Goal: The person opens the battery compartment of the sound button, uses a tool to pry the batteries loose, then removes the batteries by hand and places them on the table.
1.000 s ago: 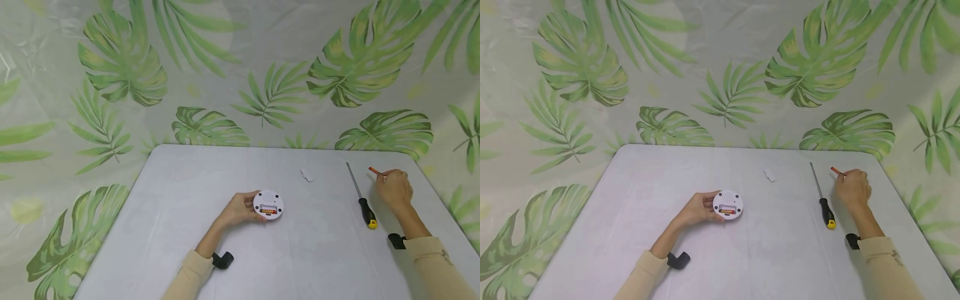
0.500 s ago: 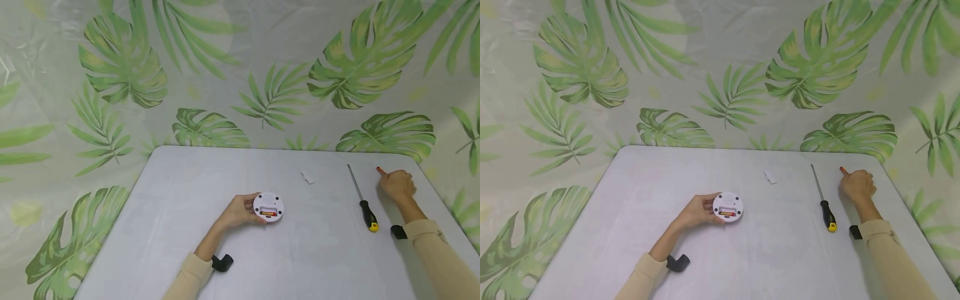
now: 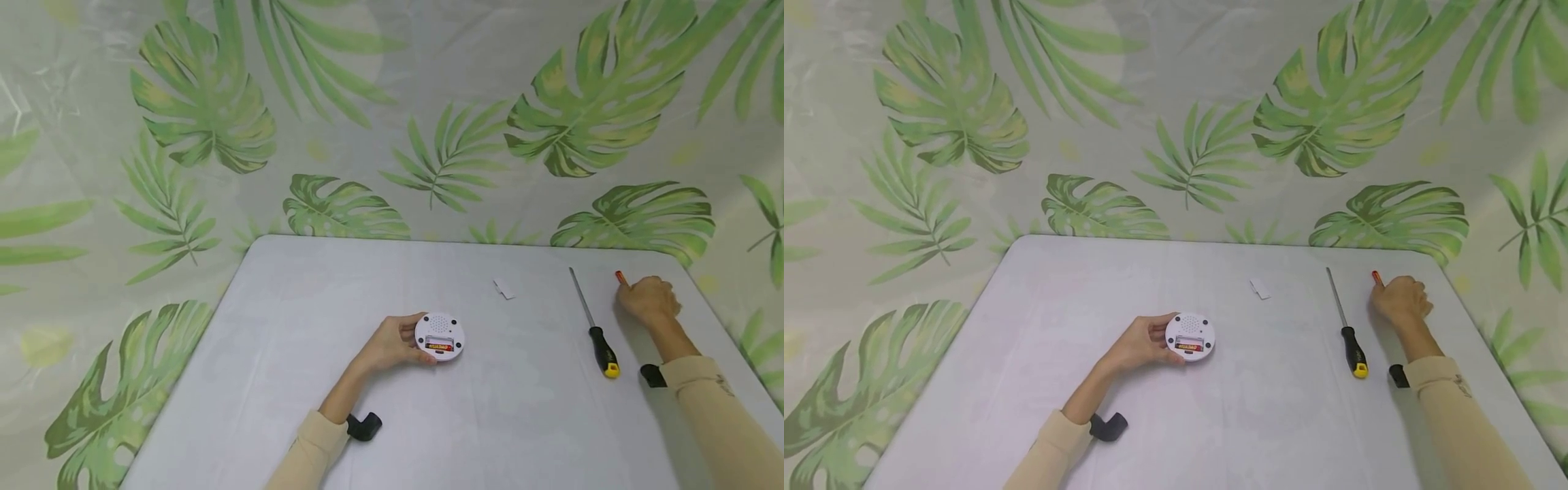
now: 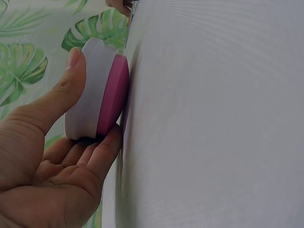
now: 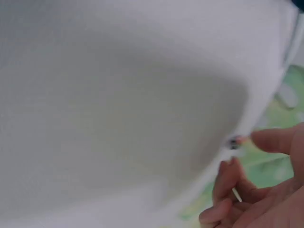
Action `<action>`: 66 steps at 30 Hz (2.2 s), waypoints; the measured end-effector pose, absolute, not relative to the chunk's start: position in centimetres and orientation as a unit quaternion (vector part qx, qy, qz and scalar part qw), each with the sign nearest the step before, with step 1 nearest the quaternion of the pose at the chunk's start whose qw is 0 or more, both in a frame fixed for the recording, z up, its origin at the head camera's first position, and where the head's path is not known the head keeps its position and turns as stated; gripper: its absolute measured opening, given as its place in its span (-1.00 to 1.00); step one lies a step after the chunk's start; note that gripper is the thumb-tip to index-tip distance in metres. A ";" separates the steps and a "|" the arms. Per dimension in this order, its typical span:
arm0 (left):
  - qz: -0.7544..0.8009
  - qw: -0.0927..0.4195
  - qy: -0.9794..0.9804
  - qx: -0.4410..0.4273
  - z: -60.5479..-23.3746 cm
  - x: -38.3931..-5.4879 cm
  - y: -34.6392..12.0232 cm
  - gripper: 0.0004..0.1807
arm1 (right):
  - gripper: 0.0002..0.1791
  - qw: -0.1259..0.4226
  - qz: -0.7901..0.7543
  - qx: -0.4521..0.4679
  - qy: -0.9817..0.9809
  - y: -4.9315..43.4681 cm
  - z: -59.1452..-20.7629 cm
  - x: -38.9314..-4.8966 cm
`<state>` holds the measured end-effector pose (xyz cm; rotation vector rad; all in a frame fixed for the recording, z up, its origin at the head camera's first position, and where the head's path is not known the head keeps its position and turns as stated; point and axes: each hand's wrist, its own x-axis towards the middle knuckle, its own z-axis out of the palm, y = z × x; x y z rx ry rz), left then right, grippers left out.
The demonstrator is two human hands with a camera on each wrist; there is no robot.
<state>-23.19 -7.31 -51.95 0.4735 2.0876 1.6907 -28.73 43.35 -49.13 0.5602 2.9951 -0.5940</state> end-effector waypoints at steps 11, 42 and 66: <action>0.607 0.205 0.749 0.172 -52.1 -23.2 -7.4 -0.01 | -0.60 -0.073 -0.259 -0.035 0.962 30.5 -42.9 -24.2; 0.613 0.206 0.741 0.183 -52.0 -23.1 -7.4 -0.03 | -0.95 0.015 -0.281 -0.191 0.940 15.6 -46.9 -19.3; 0.618 0.215 0.736 0.172 -52.3 -23.2 -7.3 0.03 | -0.68 -0.049 -0.246 -0.003 0.968 36.0 -46.1 -25.7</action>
